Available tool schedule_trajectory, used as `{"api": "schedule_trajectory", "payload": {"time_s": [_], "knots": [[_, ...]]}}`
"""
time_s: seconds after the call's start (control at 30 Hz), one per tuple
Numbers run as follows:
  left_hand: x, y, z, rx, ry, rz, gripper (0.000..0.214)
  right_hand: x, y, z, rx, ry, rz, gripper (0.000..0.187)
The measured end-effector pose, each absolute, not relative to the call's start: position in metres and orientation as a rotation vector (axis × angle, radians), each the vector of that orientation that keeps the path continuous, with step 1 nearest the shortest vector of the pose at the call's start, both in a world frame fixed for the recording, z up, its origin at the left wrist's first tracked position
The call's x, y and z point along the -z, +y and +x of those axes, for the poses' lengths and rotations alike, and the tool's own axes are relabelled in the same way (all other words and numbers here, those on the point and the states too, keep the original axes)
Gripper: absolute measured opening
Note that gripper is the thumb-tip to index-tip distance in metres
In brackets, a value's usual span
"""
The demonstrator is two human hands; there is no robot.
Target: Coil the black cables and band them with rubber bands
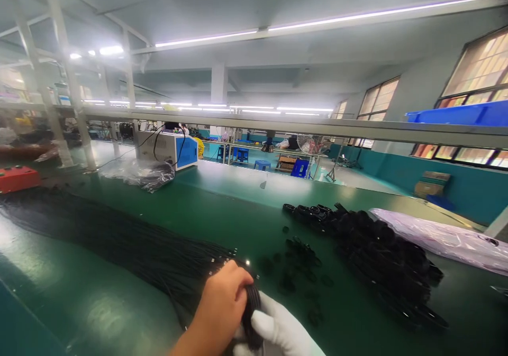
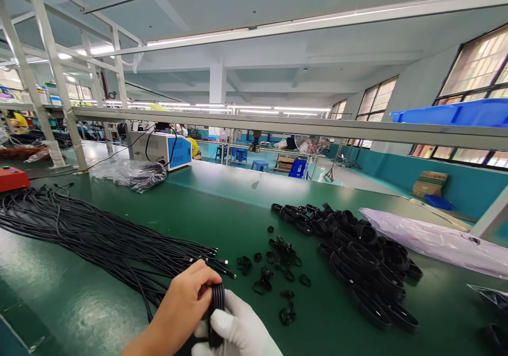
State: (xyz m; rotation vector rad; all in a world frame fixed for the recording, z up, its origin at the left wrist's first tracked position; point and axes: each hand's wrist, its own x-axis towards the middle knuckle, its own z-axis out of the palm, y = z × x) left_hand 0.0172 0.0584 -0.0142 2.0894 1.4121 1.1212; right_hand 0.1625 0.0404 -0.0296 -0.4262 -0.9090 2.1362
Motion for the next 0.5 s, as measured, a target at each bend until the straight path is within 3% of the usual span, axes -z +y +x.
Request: {"api": "schedule_trajectory", "payload": {"time_s": [0.1,0.23,0.33,0.5], "knots": [[0.000,0.060,0.003,-0.979,1.334,1.900,0.027,0.031,0.039,0.167,-2.258,-0.717,-0.412,0.037],[-0.005,0.063,-0.019,-0.798,0.928,1.627,0.043,0.028,0.038,0.166,-2.447,-0.499,-0.311,0.049],[0.005,0.066,-0.026,-0.764,0.715,1.471,0.047,0.025,0.037,0.163,-2.478,-0.472,-0.303,0.045],[0.014,0.067,-0.025,-0.780,0.891,1.516,0.046,0.029,0.037,0.161,-2.198,-0.779,-0.448,0.033]]}}
